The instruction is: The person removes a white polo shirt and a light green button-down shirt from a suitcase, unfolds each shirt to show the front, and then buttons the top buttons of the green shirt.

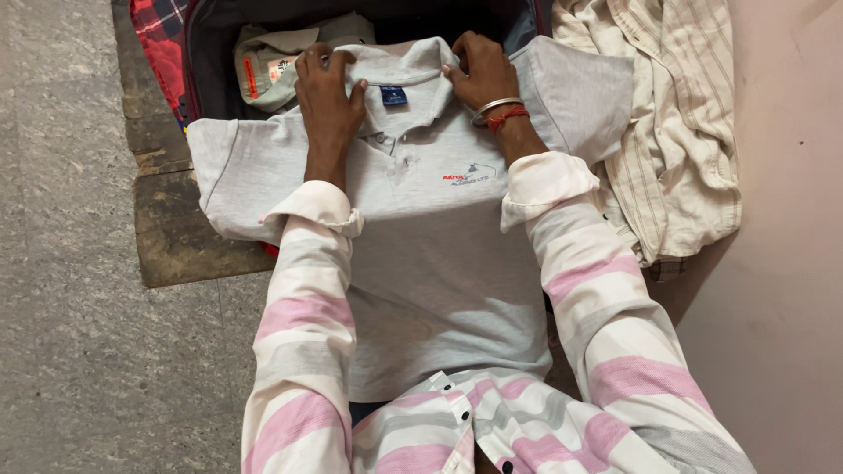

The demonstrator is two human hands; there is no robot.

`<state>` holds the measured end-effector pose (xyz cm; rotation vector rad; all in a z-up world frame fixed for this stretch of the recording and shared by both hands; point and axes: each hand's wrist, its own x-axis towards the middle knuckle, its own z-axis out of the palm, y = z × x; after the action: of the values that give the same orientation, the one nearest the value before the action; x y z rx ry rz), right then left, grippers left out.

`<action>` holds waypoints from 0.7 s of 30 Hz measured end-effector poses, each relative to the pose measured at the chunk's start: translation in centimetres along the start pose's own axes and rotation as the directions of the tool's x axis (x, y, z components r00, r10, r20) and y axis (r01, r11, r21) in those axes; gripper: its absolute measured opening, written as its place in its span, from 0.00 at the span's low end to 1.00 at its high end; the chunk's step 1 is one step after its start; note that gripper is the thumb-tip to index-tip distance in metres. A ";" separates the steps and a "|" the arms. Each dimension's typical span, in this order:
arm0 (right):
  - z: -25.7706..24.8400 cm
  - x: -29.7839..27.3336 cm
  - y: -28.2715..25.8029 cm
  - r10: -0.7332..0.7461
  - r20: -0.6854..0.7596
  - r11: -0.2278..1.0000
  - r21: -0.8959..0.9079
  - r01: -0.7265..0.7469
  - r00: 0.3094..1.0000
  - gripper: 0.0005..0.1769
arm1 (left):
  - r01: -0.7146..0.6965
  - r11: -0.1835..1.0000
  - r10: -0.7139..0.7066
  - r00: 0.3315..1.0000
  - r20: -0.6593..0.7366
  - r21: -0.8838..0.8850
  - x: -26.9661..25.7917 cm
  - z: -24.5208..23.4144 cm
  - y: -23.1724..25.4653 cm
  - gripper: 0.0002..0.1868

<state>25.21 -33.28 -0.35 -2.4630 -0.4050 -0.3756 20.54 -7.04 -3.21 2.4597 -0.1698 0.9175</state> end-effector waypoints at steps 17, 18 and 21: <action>0.9 -0.3 1.3 0.004 -0.074 0.983 -0.182 -0.017 0.997 0.09 | 0.267 0.963 -0.267 0.964 0.002 -0.029 -0.4 0.6 -1.5 0.15; 0.9 -0.3 1.1 0.012 -0.078 0.978 -0.209 -0.028 0.997 0.09 | 0.270 0.963 -0.270 0.963 -0.013 -0.018 -0.5 0.5 -1.7 0.16; 0.3 -0.9 0.9 -0.104 -0.112 0.913 -0.405 0.050 0.988 0.11 | 0.327 0.937 -0.331 0.944 0.009 0.121 -0.9 -0.5 -2.9 0.19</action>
<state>24.74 -33.97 -1.39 -2.8035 -0.4020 -0.7125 20.37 -4.34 -4.71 2.5055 0.2885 0.7626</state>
